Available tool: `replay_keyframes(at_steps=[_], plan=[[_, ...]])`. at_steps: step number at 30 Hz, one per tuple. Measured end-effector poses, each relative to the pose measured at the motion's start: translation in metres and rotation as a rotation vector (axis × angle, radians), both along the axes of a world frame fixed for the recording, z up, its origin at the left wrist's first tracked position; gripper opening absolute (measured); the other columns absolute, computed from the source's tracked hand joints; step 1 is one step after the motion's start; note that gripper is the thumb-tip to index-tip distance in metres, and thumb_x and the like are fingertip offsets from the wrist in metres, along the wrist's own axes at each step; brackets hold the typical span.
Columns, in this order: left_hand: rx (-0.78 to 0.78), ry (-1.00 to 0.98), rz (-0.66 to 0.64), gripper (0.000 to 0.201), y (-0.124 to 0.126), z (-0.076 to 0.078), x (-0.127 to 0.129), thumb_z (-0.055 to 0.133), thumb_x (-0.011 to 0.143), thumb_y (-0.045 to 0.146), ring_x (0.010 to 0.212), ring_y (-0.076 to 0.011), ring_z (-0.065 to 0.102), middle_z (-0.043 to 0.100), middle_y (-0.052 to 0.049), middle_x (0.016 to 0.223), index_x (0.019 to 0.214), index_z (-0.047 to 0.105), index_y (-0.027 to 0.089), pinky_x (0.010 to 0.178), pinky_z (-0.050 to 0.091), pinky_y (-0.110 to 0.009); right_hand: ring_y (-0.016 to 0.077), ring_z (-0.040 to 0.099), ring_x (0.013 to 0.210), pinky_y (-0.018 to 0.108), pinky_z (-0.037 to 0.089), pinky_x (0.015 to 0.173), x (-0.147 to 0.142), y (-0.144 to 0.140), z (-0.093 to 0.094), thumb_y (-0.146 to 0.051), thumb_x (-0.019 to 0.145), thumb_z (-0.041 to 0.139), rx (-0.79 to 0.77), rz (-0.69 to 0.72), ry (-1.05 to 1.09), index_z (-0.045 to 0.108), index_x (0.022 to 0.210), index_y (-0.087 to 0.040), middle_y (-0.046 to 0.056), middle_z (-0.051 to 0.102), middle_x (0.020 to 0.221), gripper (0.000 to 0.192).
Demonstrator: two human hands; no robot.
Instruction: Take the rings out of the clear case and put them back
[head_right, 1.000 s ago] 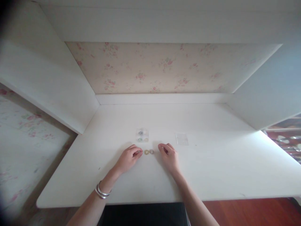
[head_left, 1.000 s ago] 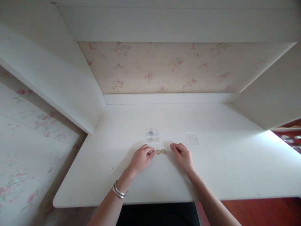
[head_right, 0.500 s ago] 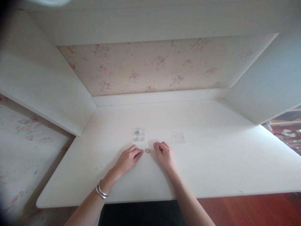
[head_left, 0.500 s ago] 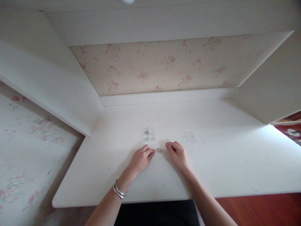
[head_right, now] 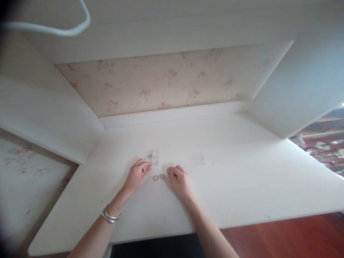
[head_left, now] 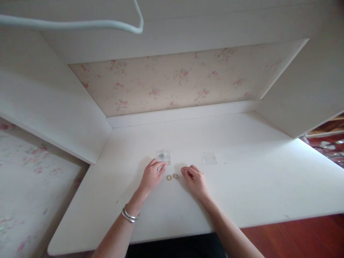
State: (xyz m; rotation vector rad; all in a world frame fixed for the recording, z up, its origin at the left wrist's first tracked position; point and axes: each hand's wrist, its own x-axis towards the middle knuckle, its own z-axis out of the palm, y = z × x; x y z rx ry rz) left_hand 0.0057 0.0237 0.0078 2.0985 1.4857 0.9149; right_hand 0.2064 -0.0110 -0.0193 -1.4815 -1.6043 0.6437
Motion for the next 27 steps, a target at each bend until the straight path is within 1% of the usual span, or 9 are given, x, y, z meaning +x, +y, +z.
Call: replay_keyframes(at_steps=[5,9,12,15,17,19,22,24,27], plan=[[0.044,0.126,0.01,0.019,0.018,0.001,0.01,0.051,0.086,0.028,0.069,-0.0132,0.057,0.061,-0.004,0.083,0.091,0.068,0.021,0.068,0.046,-0.025,0.0105,0.053,0.059,0.021,0.04,0.056,0.001,-0.001,0.0,-0.042,0.09,0.044,0.006,0.0,0.005,0.069,0.085,-0.023,0.002,0.058,0.073,0.032],[0.043,0.188,-0.004,0.019,0.023,0.0,0.013,0.051,0.086,0.026,0.071,-0.0146,0.057,0.061,-0.004,0.081,0.087,0.069,0.02,0.07,0.045,-0.026,0.0105,0.052,0.057,0.021,0.04,0.054,0.002,0.0,-0.003,-0.042,0.09,0.043,0.015,-0.01,0.001,0.069,0.085,-0.022,0.002,0.057,0.072,0.033],[0.031,0.152,0.003,0.022,0.018,0.001,0.009,0.048,0.087,0.027,0.068,-0.0136,0.055,0.061,-0.004,0.081,0.092,0.069,0.021,0.066,0.044,-0.025,0.0103,0.052,0.057,0.021,0.04,0.054,0.003,0.0,-0.003,-0.04,0.09,0.043,0.012,-0.013,-0.023,0.069,0.085,-0.023,0.001,0.057,0.072,0.031],[0.005,0.087,0.031,0.024,0.007,0.002,0.0,0.045,0.089,0.029,0.063,-0.0121,0.052,0.061,-0.003,0.083,0.095,0.067,0.021,0.064,0.044,-0.024,0.0109,0.054,0.06,0.022,0.042,0.057,0.0,-0.005,0.001,-0.038,0.091,0.041,0.028,0.024,-0.084,0.068,0.087,-0.023,0.002,0.058,0.075,0.031],[-0.019,0.05,0.037,0.025,-0.001,0.0,-0.008,0.045,0.089,0.03,0.062,-0.0119,0.051,0.062,-0.003,0.083,0.094,0.067,0.02,0.064,0.043,-0.024,0.0135,0.055,0.07,0.024,0.043,0.065,-0.007,-0.012,0.005,-0.034,0.091,0.042,0.081,0.092,-0.19,0.067,0.091,-0.024,0.004,0.059,0.079,0.027],[-0.045,0.018,0.037,0.026,-0.008,-0.004,-0.016,0.044,0.089,0.031,0.062,-0.0123,0.051,0.062,-0.003,0.082,0.093,0.067,0.02,0.064,0.043,-0.025,0.017,0.054,0.079,0.029,0.042,0.073,-0.015,-0.019,0.01,-0.03,0.089,0.047,0.136,0.168,-0.328,0.066,0.097,-0.026,0.005,0.059,0.084,0.021],[-0.079,-0.026,0.037,0.026,-0.015,-0.011,-0.025,0.044,0.089,0.032,0.064,-0.0127,0.052,0.062,-0.004,0.083,0.093,0.067,0.02,0.064,0.044,-0.025,0.019,0.052,0.08,0.032,0.039,0.075,-0.027,-0.025,0.016,-0.026,0.087,0.051,0.162,0.209,-0.473,0.064,0.102,-0.027,0.006,0.059,0.089,0.02],[-0.095,-0.049,0.031,0.026,-0.017,-0.015,-0.028,0.044,0.089,0.032,0.066,-0.0127,0.053,0.062,-0.004,0.084,0.093,0.067,0.02,0.064,0.044,-0.024,0.0191,0.051,0.08,0.032,0.037,0.073,-0.033,-0.024,0.017,-0.025,0.087,0.051,0.175,0.201,-0.517,0.065,0.098,-0.027,0.006,0.058,0.089,0.018],[-0.11,-0.081,0.024,0.026,-0.018,-0.018,-0.03,0.045,0.089,0.032,0.068,-0.0128,0.054,0.063,-0.004,0.085,0.092,0.067,0.02,0.065,0.044,-0.024,0.019,0.05,0.078,0.031,0.036,0.071,-0.037,-0.019,0.016,-0.022,0.087,0.05,0.19,0.196,-0.553,0.066,0.089,-0.026,0.006,0.058,0.085,0.016]])
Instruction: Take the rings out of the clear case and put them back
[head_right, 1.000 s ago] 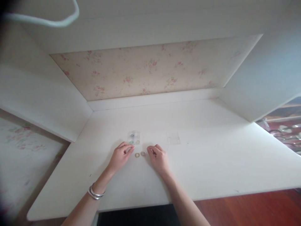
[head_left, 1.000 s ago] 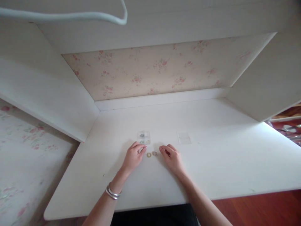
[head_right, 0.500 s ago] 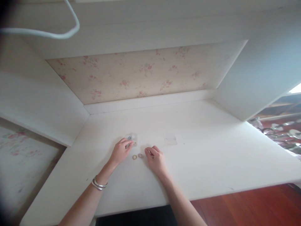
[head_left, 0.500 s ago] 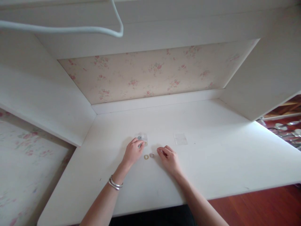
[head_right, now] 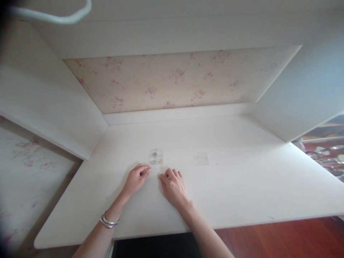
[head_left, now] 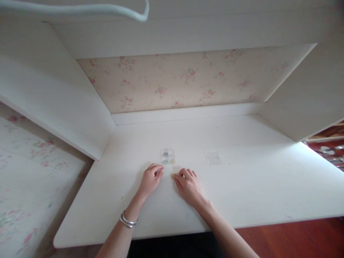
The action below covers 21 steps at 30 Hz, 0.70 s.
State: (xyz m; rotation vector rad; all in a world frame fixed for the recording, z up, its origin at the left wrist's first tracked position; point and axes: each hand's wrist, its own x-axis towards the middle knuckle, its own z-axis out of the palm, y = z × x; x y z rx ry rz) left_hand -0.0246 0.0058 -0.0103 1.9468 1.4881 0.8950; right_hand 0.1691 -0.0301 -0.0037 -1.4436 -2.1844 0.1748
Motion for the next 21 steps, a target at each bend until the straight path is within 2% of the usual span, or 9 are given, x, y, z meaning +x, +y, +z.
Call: replay_keyframes(at_steps=[6,12,16,21], plan=[[0.002,-0.05,0.029,0.025,-0.003,0.0,-0.001,0.044,0.089,0.033,0.068,-0.013,0.055,0.061,-0.004,0.085,0.092,0.065,0.019,0.066,0.045,-0.024,0.0187,0.049,0.078,0.032,0.038,0.071,-0.005,0.002,-0.006,-0.02,0.09,0.046,-0.02,0.046,-0.076,0.065,0.091,-0.025,0.005,0.057,0.086,0.019],[-0.004,-0.056,-0.035,0.025,-0.014,0.004,0.005,0.041,0.091,0.03,0.078,-0.0144,0.056,0.06,-0.005,0.091,0.095,0.064,0.02,0.072,0.046,-0.025,0.0174,0.051,0.08,0.031,0.041,0.074,-0.008,0.008,-0.002,-0.025,0.093,0.041,-0.048,-0.007,0.118,0.065,0.094,-0.024,0.006,0.055,0.087,0.024],[0.05,0.098,-0.135,0.021,-0.023,0.007,0.012,0.045,0.089,0.026,0.086,-0.017,0.054,0.057,-0.005,0.089,0.095,0.064,0.021,0.081,0.044,-0.03,0.017,0.051,0.08,0.03,0.042,0.075,-0.008,0.03,0.006,-0.029,0.092,0.041,-0.012,-0.06,0.184,0.067,0.092,-0.024,0.006,0.054,0.086,0.026],[0.115,0.275,-0.19,0.017,-0.027,0.006,0.016,0.051,0.086,0.022,0.086,-0.0182,0.051,0.055,-0.005,0.089,0.095,0.065,0.023,0.079,0.041,-0.033,0.0165,0.052,0.081,0.029,0.042,0.076,-0.013,0.06,0.007,-0.028,0.09,0.045,0.019,-0.064,0.124,0.068,0.09,-0.024,0.004,0.055,0.085,0.023]])
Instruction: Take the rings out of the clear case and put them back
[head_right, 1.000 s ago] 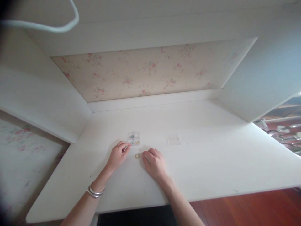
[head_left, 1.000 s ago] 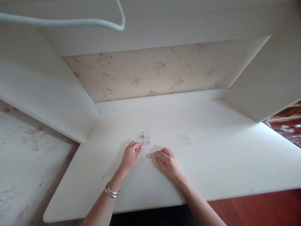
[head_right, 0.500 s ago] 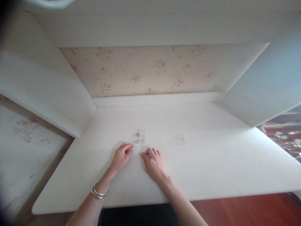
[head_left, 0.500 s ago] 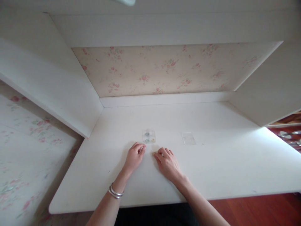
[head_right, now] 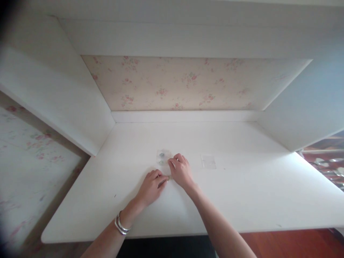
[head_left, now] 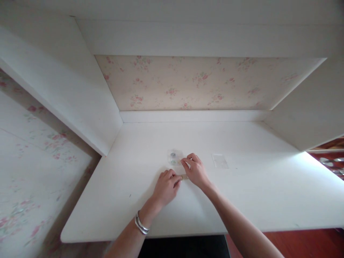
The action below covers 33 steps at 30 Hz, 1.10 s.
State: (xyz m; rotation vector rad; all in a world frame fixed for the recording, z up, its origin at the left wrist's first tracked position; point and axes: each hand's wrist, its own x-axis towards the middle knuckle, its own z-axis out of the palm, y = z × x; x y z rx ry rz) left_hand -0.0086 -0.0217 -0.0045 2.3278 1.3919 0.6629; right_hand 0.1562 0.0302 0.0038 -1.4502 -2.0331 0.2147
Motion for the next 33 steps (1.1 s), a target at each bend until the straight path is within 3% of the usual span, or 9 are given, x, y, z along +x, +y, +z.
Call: replay_keyframes(at_steps=[7,13,18,25,33], plan=[[0.02,0.057,0.009,0.016,-0.001,-0.003,-0.001,0.048,0.089,0.023,0.085,-0.0171,0.052,0.055,-0.004,0.09,0.087,0.064,0.021,0.078,0.038,-0.033,0.0168,0.052,0.083,0.029,0.041,0.076,-0.005,0.014,-0.005,-0.028,0.088,0.049,-0.025,0.005,-0.077,0.07,0.085,-0.025,0.004,0.057,0.087,0.021],[0.002,0.085,0.003,0.019,-0.001,-0.007,0.0,0.042,0.092,0.022,0.085,-0.0167,0.053,0.056,-0.003,0.091,0.086,0.06,0.02,0.078,0.037,-0.034,0.0148,0.054,0.079,0.027,0.042,0.073,0.012,-0.003,-0.007,-0.035,0.089,0.047,-0.058,-0.093,0.145,0.07,0.088,-0.023,0.003,0.055,0.086,0.026],[-0.003,0.049,0.035,0.019,0.0,-0.009,0.001,0.039,0.093,0.023,0.086,-0.0169,0.054,0.055,-0.004,0.092,0.09,0.057,0.019,0.078,0.039,-0.033,0.0129,0.054,0.071,0.024,0.041,0.061,0.026,-0.023,-0.019,-0.041,0.087,0.047,-0.118,-0.165,0.267,0.07,0.086,-0.023,0.003,0.055,0.085,0.029],[-0.001,-0.038,0.092,0.016,0.006,-0.011,0.002,0.047,0.09,0.026,0.091,-0.0177,0.055,0.057,-0.004,0.097,0.1,0.058,0.02,0.081,0.043,-0.032,0.0125,0.054,0.07,0.024,0.042,0.062,0.037,-0.035,-0.037,-0.044,0.087,0.046,-0.145,-0.226,0.346,0.07,0.087,-0.021,0.003,0.055,0.086,0.033],[-0.036,-0.093,0.083,0.016,0.006,-0.008,0.004,0.05,0.087,0.025,0.08,-0.0143,0.056,0.055,-0.003,0.084,0.086,0.066,0.022,0.076,0.044,-0.028,0.0118,0.053,0.07,0.024,0.042,0.065,0.038,-0.036,-0.038,-0.042,0.087,0.048,-0.138,-0.224,0.357,0.069,0.086,-0.022,0.002,0.054,0.086,0.03]])
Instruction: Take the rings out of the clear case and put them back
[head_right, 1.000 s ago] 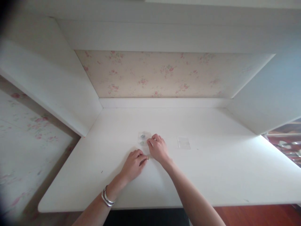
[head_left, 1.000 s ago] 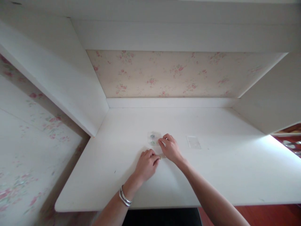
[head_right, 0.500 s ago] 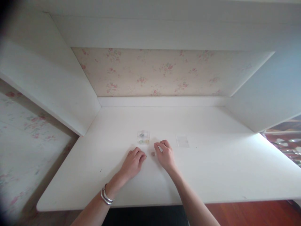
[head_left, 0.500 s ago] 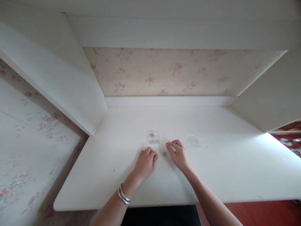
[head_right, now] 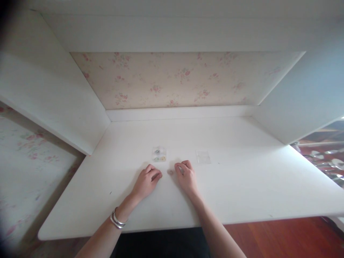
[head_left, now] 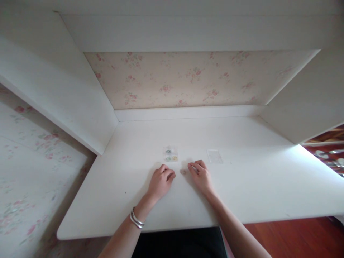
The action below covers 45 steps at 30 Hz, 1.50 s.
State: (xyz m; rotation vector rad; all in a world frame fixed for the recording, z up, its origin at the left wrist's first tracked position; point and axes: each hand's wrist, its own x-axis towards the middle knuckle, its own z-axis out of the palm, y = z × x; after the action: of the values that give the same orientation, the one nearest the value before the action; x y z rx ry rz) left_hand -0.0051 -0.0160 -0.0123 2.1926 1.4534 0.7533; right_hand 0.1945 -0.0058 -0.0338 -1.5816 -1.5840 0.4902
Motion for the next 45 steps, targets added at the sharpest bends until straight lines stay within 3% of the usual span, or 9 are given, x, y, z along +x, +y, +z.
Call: replay_keyframes(at_steps=[9,21,26,30,34,38,42,45], plan=[[-0.067,-0.184,0.085,0.022,0.011,0.003,0.0,0.048,0.088,0.031,0.081,-0.0142,0.058,0.06,-0.003,0.085,0.087,0.068,0.022,0.077,0.047,-0.027,0.0106,0.051,0.063,0.023,0.04,0.056,0.001,-0.002,-0.002,-0.042,0.087,0.047,0.009,0.006,0.048,0.07,0.085,-0.022,0.003,0.054,0.084,0.031],[0.155,0.136,0.231,0.019,0.063,0.023,0.022,0.052,0.086,0.029,0.082,-0.0163,0.056,0.06,-0.004,0.084,0.088,0.07,0.023,0.08,0.044,-0.029,0.0108,0.053,0.066,0.022,0.042,0.055,0.006,-0.002,0.004,-0.041,0.086,0.046,0.0,0.031,0.139,0.07,0.083,-0.022,0.003,0.055,0.083,0.031],[0.129,0.209,0.229,0.02,0.066,0.018,0.027,0.051,0.086,0.03,0.082,-0.0177,0.055,0.061,-0.004,0.082,0.085,0.071,0.024,0.077,0.043,-0.031,0.01,0.051,0.063,0.022,0.042,0.056,0.006,-0.002,0.004,-0.04,0.087,0.045,-0.006,0.033,0.136,0.069,0.084,-0.022,0.003,0.054,0.083,0.03],[0.154,0.149,0.243,0.022,0.061,0.018,0.02,0.049,0.087,0.03,0.083,-0.0173,0.055,0.062,-0.005,0.083,0.089,0.07,0.023,0.079,0.043,-0.031,0.011,0.051,0.065,0.022,0.042,0.055,0.007,-0.002,0.003,-0.041,0.088,0.044,-0.005,0.031,0.119,0.069,0.084,-0.022,0.003,0.054,0.084,0.032],[0.167,0.045,0.26,0.026,0.053,0.022,0.002,0.047,0.088,0.032,0.083,-0.0167,0.056,0.061,-0.005,0.083,0.091,0.07,0.021,0.081,0.044,-0.03,0.0122,0.053,0.072,0.024,0.042,0.065,0.005,-0.007,0.007,-0.036,0.09,0.042,0.036,0.079,0.006,0.068,0.088,-0.021,0.004,0.054,0.087,0.029],[0.121,-0.066,0.252,0.027,0.039,0.02,-0.017,0.045,0.089,0.034,0.083,-0.0154,0.057,0.061,-0.004,0.085,0.09,0.068,0.019,0.08,0.045,-0.028,0.0148,0.053,0.079,0.029,0.039,0.077,-0.006,-0.018,0.018,-0.03,0.092,0.042,0.102,0.232,-0.247,0.066,0.096,-0.023,0.005,0.055,0.089,0.026],[0.017,-0.147,0.196,0.027,0.027,0.012,-0.027,0.044,0.09,0.033,0.078,-0.0137,0.058,0.062,-0.003,0.085,0.091,0.068,0.02,0.072,0.047,-0.025,0.0159,0.051,0.083,0.03,0.034,0.077,-0.022,-0.028,0.031,-0.024,0.09,0.045,0.094,0.394,-0.454,0.062,0.107,-0.025,0.006,0.055,0.095,0.024],[-0.039,-0.171,0.16,0.027,0.023,0.007,-0.029,0.044,0.09,0.033,0.074,-0.0131,0.057,0.063,-0.003,0.085,0.09,0.068,0.021,0.067,0.047,-0.024,0.0164,0.049,0.085,0.03,0.032,0.075,-0.032,-0.028,0.036,-0.023,0.091,0.046,0.068,0.427,-0.537,0.064,0.1,-0.024,0.006,0.055,0.093,0.021]])
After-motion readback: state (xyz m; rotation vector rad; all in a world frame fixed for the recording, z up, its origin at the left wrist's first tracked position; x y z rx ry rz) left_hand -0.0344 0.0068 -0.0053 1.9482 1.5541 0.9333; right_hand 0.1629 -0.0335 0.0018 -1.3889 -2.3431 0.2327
